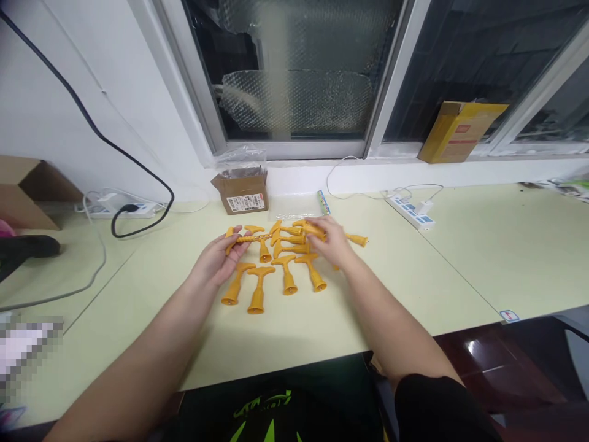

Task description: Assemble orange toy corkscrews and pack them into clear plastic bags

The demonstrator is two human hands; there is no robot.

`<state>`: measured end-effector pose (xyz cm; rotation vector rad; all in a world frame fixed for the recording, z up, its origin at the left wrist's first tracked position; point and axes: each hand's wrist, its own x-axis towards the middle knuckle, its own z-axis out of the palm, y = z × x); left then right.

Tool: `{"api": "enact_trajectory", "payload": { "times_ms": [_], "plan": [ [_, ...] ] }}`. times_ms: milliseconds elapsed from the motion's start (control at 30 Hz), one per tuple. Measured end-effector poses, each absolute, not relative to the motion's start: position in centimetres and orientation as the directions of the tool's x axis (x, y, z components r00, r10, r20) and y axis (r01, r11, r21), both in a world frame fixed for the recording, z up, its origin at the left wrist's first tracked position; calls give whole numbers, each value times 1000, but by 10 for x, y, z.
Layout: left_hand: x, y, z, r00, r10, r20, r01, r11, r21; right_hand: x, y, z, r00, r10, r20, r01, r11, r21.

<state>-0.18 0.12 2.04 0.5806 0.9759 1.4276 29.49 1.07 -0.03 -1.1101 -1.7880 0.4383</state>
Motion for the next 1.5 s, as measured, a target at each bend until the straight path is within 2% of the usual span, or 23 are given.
{"api": "enact_trajectory", "payload": {
  "times_ms": [33, 167, 333, 467, 567, 767, 900, 1033, 1100, 1167, 1300, 1400, 1500],
  "plan": [
    [2, -2, 19, -114, 976, -185, -551, 93, 830, 280, 4, 1, -190, 845, 500, 440, 529, -726],
    [6, -16, 12, -43, 991, -127, -548, 83, 832, 247, -13, -5, -184, 889, 419, 271, 456, -848],
    [7, -21, 4, 13, 992, -129, -507, 117, 854, 241, -18, -12, -212, 890, 404, 148, 438, -887],
    [11, -23, 1, 50, 994, -98, -455, 110, 884, 242, -20, -11, -204, 876, 437, 230, 477, -848],
    [12, -24, 2, 18, 995, -100, -468, 96, 879, 246, -19, -14, -176, 869, 462, 281, 494, -823],
    [15, -28, 4, 41, 993, -108, -483, 114, 868, 245, -20, -20, -209, 873, 441, 178, 478, -860],
    [21, -32, -1, 100, 992, -82, -467, 119, 876, 236, -24, -20, -275, 828, 489, 192, 546, -816],
    [21, -31, -4, 160, 970, -184, -446, 237, 863, 233, -27, -18, -324, 737, 593, 203, 666, -718],
    [20, -32, -3, 184, 960, -211, -439, 272, 856, 233, -29, -17, -328, 744, 582, 220, 659, -719],
    [20, -36, -1, 185, 972, -142, -411, 208, 888, 231, -31, -15, -287, 820, 495, 219, 559, -799],
    [20, -43, 2, 171, 976, 136, -179, -105, 978, 225, -36, -10, -260, 952, 158, 79, 184, -980],
    [17, -45, 1, 251, 936, 245, -32, -245, 969, 222, -39, -3, -346, 932, -111, -12, -122, -992],
    [15, -44, -1, 308, 908, 285, -13, -295, 955, 223, -40, 1, -426, 840, -335, -21, -380, -925]
  ]
}}
